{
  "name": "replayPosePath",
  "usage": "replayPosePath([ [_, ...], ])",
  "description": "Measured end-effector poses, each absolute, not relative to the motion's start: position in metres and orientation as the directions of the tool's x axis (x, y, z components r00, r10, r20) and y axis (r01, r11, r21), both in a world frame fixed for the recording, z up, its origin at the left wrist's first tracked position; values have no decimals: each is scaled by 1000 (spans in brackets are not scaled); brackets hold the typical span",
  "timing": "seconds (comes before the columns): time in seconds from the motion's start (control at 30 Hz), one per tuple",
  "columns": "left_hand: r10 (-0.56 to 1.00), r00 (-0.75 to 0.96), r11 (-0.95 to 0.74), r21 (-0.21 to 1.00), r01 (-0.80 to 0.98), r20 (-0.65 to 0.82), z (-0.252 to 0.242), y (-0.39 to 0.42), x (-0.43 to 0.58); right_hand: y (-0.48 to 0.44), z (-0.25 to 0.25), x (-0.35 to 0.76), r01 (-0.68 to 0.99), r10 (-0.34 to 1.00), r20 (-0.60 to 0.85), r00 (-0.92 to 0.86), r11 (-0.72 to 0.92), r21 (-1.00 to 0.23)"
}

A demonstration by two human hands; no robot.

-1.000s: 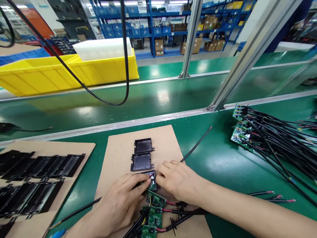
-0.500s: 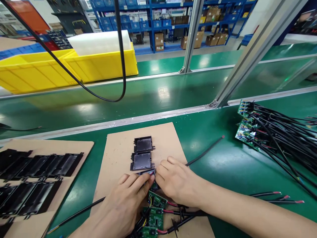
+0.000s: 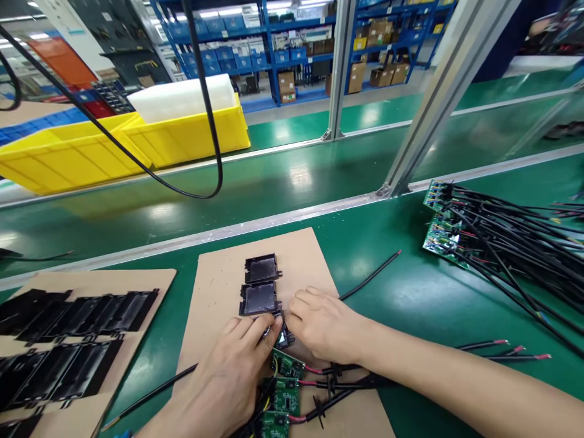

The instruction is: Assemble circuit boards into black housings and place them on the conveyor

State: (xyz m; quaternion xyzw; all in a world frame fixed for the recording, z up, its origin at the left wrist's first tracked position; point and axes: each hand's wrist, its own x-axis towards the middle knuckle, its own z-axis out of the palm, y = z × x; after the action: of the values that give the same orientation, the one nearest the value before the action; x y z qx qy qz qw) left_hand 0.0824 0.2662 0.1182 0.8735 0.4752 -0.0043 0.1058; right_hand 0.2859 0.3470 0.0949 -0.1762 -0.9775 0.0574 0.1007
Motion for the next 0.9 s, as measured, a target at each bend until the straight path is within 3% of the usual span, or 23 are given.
replayPosePath([
  [0.13,813,563,-548,129,826,-151,125,271,89,347,96,284,300,323,183,-928,943,-144],
  [0.3,831,551,-523,235,820,-73,126,269,75,352,89,288,344,380,168,-910,915,-208],
  [0.5,921,346,-387,318,865,177,118,253,51,352,105,289,281,423,392,-817,885,-371],
  [0.6,924,343,-383,379,842,173,131,270,38,370,127,284,254,363,462,-809,925,-283],
  [0.67,931,326,-361,288,887,164,146,299,27,398,144,280,307,355,394,-848,934,-181],
  [0.73,940,294,-319,134,938,174,163,344,16,439,160,276,427,439,289,-851,898,-107],
  [0.9,948,231,-241,22,970,220,176,460,-10,544,177,278,699,692,268,-671,710,-82],
])
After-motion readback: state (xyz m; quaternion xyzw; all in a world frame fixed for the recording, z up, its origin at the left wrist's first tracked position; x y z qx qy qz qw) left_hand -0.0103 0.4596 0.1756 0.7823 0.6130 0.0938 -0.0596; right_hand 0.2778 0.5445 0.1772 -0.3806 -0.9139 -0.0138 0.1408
